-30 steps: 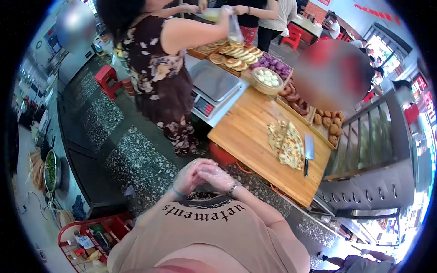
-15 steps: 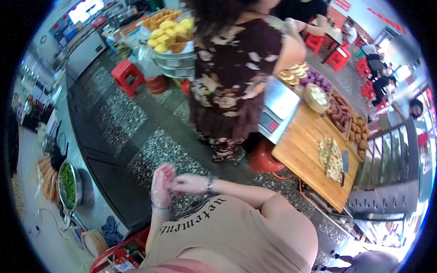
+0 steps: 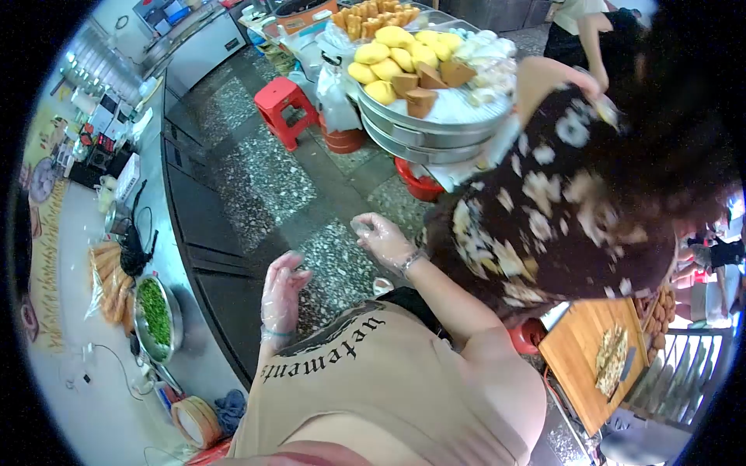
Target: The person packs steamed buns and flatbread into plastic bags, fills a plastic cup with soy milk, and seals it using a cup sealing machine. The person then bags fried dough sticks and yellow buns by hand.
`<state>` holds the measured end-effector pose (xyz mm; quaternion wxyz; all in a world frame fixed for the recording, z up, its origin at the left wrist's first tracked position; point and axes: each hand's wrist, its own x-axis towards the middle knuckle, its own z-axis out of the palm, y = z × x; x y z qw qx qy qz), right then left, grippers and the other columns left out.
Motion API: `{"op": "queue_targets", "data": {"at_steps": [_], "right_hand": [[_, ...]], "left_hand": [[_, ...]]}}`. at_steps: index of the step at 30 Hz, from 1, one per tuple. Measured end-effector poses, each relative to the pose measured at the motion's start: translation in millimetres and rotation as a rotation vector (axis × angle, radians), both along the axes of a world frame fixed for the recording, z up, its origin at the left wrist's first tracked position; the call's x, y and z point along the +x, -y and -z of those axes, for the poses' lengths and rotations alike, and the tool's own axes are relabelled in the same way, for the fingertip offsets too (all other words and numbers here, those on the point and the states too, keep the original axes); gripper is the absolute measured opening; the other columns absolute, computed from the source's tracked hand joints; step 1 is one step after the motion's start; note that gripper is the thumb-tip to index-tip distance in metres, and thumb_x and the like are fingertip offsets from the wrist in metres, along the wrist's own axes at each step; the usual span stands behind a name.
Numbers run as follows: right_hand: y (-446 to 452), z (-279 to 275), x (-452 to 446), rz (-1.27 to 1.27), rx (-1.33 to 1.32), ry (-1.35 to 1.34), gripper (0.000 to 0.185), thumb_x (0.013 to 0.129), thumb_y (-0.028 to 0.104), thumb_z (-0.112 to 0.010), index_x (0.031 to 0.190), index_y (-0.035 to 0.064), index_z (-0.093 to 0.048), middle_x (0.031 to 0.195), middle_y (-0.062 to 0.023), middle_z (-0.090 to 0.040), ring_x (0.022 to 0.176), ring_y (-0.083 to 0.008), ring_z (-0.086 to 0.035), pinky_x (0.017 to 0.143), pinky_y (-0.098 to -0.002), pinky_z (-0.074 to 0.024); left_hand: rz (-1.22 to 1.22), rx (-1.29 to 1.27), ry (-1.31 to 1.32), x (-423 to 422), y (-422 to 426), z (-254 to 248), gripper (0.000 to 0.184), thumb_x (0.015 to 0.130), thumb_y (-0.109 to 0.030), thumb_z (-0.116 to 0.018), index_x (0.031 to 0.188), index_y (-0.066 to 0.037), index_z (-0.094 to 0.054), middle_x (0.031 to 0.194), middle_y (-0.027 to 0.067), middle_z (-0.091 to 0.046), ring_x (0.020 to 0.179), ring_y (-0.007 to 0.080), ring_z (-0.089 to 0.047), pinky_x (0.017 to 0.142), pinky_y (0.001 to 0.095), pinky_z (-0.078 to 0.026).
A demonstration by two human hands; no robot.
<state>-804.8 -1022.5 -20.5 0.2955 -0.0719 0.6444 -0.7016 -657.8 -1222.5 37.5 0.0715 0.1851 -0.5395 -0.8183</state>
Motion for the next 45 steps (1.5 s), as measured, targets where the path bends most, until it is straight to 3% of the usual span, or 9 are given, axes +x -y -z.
{"op": "queue_targets", "data": {"at_steps": [4,10,16,22,32,34,39,42,45], "right_hand": [[74.3,-5.1,-60.2,-0.161,-0.078,-0.122,0.027,0.094,0.022,-0.058,0.114,0.0035,-0.058,0.097,-0.0029,-0.062,0.085,-0.0101,-0.059,0.078,-0.0272,-0.0489],[153.7,-7.1,-143.4,-0.268,0.253,-0.527,0.033,0.092,0.029,-0.059,0.109,0.0015,-0.061,0.104,-0.0152,-0.066,0.098,-0.0244,-0.064,0.087,-0.0351,-0.0486],[175.9,4.3,-245.9,0.093,0.317,-0.261,0.037,0.091,0.031,-0.062,0.112,0.0012,-0.060,0.107,-0.0144,-0.065,0.100,-0.0226,-0.063,0.087,-0.0329,-0.0486],[193.6,-17.1,-326.1,0.407,0.430,-0.472,0.032,0.089,0.024,-0.064,0.111,0.0012,-0.058,0.115,-0.0134,-0.056,0.081,-0.0216,-0.060,0.080,-0.0338,-0.0502],[226.6,-23.1,-467.2,0.401,0.366,-0.481,0.031,0.087,0.017,-0.058,0.115,0.0038,-0.058,0.105,-0.0174,-0.064,0.096,-0.0309,-0.063,0.086,-0.0382,-0.0489],[238.1,-23.4,-498.6,0.386,0.399,-0.542,0.031,0.087,0.017,-0.059,0.114,0.0038,-0.058,0.105,-0.0181,-0.064,0.097,-0.0326,-0.062,0.087,-0.0390,-0.0484],[241.6,-29.4,-547.3,0.380,0.505,-0.616,0.030,0.086,0.019,-0.059,0.111,0.0043,-0.058,0.105,-0.0189,-0.062,0.099,-0.0362,-0.059,0.088,-0.0412,-0.0468],[233.7,-24.1,-557.0,0.381,0.575,-0.602,0.029,0.086,0.020,-0.059,0.111,0.0043,-0.058,0.105,-0.0188,-0.062,0.099,-0.0356,-0.059,0.088,-0.0407,-0.0468],[234.2,-12.5,-563.3,0.502,0.588,-0.569,0.030,0.086,0.021,-0.060,0.111,0.0035,-0.060,0.104,-0.0185,-0.063,0.098,-0.0343,-0.060,0.088,-0.0397,-0.0472]], "left_hand": [[-0.020,-0.004,0.009,-70.8,36.5,-14.4,0.028,0.098,-0.016,-0.046,0.124,-0.004,-0.049,0.117,0.0100,-0.058,0.092,0.0175,-0.061,0.089,0.0353,-0.047],[-0.007,0.023,0.031,-184.0,123.3,6.0,0.029,0.098,-0.018,-0.048,0.124,-0.003,-0.049,0.115,0.0104,-0.059,0.092,0.0171,-0.061,0.089,0.0337,-0.047],[0.109,0.051,-0.073,-331.6,232.9,35.2,0.027,0.098,-0.016,-0.047,0.122,-0.004,-0.051,0.112,0.0094,-0.061,0.089,0.0159,-0.062,0.086,0.0313,-0.048],[0.364,0.021,-0.021,-475.1,281.1,37.4,0.027,0.097,-0.017,-0.050,0.120,-0.004,-0.052,0.111,0.0082,-0.061,0.086,0.0150,-0.062,0.084,0.0305,-0.049],[0.561,-0.102,-0.028,-672.3,246.1,63.3,0.042,0.093,-0.017,-0.057,0.130,-0.004,-0.043,0.115,0.0088,-0.057,0.096,0.0164,-0.059,0.087,0.0309,-0.048],[0.634,-0.577,-0.182,-709.7,243.1,74.7,0.045,0.092,-0.014,-0.055,0.132,-0.002,-0.040,0.116,0.0107,-0.055,0.100,0.0178,-0.057,0.090,0.0316,-0.046],[0.602,-1.170,-0.382,-787.5,246.4,84.8,0.056,0.078,-0.018,-0.066,0.127,0.001,-0.046,0.122,0.0232,-0.051,0.110,0.0367,-0.052,0.097,0.0433,-0.041],[0.800,-1.622,-0.621,-831.1,244.4,95.9,0.053,0.076,-0.026,-0.068,0.119,0.000,-0.051,0.121,0.0233,-0.050,0.107,0.0364,-0.052,0.094,0.0428,-0.041],[0.881,-1.601,-0.705,-871.1,241.0,85.7,0.052,0.074,-0.033,-0.072,0.110,-0.001,-0.053,0.106,0.0195,-0.055,0.099,0.0371,-0.053,0.091,0.0441,-0.041]]}}
